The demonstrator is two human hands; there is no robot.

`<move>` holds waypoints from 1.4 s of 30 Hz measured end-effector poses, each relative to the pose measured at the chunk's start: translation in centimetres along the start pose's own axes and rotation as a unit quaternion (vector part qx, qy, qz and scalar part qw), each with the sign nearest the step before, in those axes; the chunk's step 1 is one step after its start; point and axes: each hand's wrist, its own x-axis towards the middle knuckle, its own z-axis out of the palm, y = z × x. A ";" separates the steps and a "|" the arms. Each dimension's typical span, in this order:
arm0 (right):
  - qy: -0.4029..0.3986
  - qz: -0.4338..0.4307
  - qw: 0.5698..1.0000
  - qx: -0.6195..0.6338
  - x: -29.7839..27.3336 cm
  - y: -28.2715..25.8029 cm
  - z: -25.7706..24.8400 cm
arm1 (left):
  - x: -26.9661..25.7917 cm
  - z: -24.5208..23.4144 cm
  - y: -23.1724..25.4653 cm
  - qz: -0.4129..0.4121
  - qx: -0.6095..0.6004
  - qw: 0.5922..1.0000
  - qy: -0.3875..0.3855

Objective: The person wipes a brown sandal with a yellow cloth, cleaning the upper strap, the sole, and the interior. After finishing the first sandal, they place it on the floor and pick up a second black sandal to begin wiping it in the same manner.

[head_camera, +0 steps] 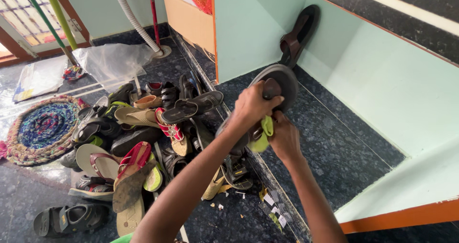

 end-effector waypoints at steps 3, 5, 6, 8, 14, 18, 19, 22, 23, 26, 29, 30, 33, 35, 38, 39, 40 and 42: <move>-0.082 -0.023 0.995 -0.047 -0.1 0.9 0.0 | 0.7 0.1 -2.6 -0.021 0.032 0.999 0.030; -0.090 0.021 0.994 -0.059 -0.1 2.3 -0.3 | 0.6 0.7 -4.5 -0.006 0.072 0.996 0.050; -0.075 0.086 0.993 -0.034 -0.4 3.3 -0.7 | 0.6 0.9 -5.3 -0.014 0.056 0.997 0.049; 0.048 0.137 0.989 0.031 -0.6 6.2 -1.4 | 0.4 1.1 -6.2 -0.032 0.019 0.998 0.047; 0.208 0.257 0.940 0.087 2.2 10.6 -5.0 | -0.4 1.9 -6.0 -0.021 0.085 0.994 -0.066; 0.039 0.213 0.974 -0.063 4.1 4.3 -3.4 | -0.4 3.2 -5.0 0.007 0.080 0.996 -0.031; 0.052 0.127 0.990 -0.024 4.3 2.8 -3.5 | -0.5 3.3 -4.9 0.020 0.068 0.997 -0.019; 0.077 -0.051 0.992 0.082 4.7 0.3 -4.4 | -0.6 3.3 -4.4 0.029 0.021 0.999 -0.016; 0.079 -0.054 0.990 0.108 5.0 0.2 -4.8 | -0.6 3.2 -4.2 0.028 0.002 0.999 -0.022; 0.092 -0.021 0.981 0.172 5.0 0.5 -4.9 | -0.3 2.6 -3.4 0.016 -0.078 0.997 -0.008; 0.136 0.016 0.960 0.245 4.6 1.1 -3.8 | 0.1 2.4 -3.0 -0.009 -0.115 0.993 -0.010; 0.153 0.026 0.950 0.271 4.4 1.3 -3.3 | 0.2 2.5 -3.1 -0.014 -0.119 0.993 -0.005; 0.198 0.083 0.925 0.313 3.3 1.3 -1.6 | 0.6 3.1 -3.1 -0.027 -0.152 0.988 0.017; 0.231 0.062 0.922 0.306 2.7 1.2 -0.7 | 0.6 3.8 -3.0 -0.036 -0.198 0.979 0.040; 0.256 0.053 0.919 0.294 2.9 2.3 -0.9 | 0.2 3.8 -2.8 -0.029 -0.209 0.977 0.010; 0.259 0.052 0.919 0.294 3.2 2.6 -1.0 | 0.2 3.4 -2.9 0.008 -0.154 0.988 0.034; 0.245 0.075 0.924 0.285 3.4 2.9 -1.3 | 0.2 2.9 -2.9 0.044 -0.097 0.993 0.057; 0.214 0.122 0.932 0.265 3.6 3.8 -2.5 | 0.2 2.0 -3.0 0.130 -0.004 0.982 0.135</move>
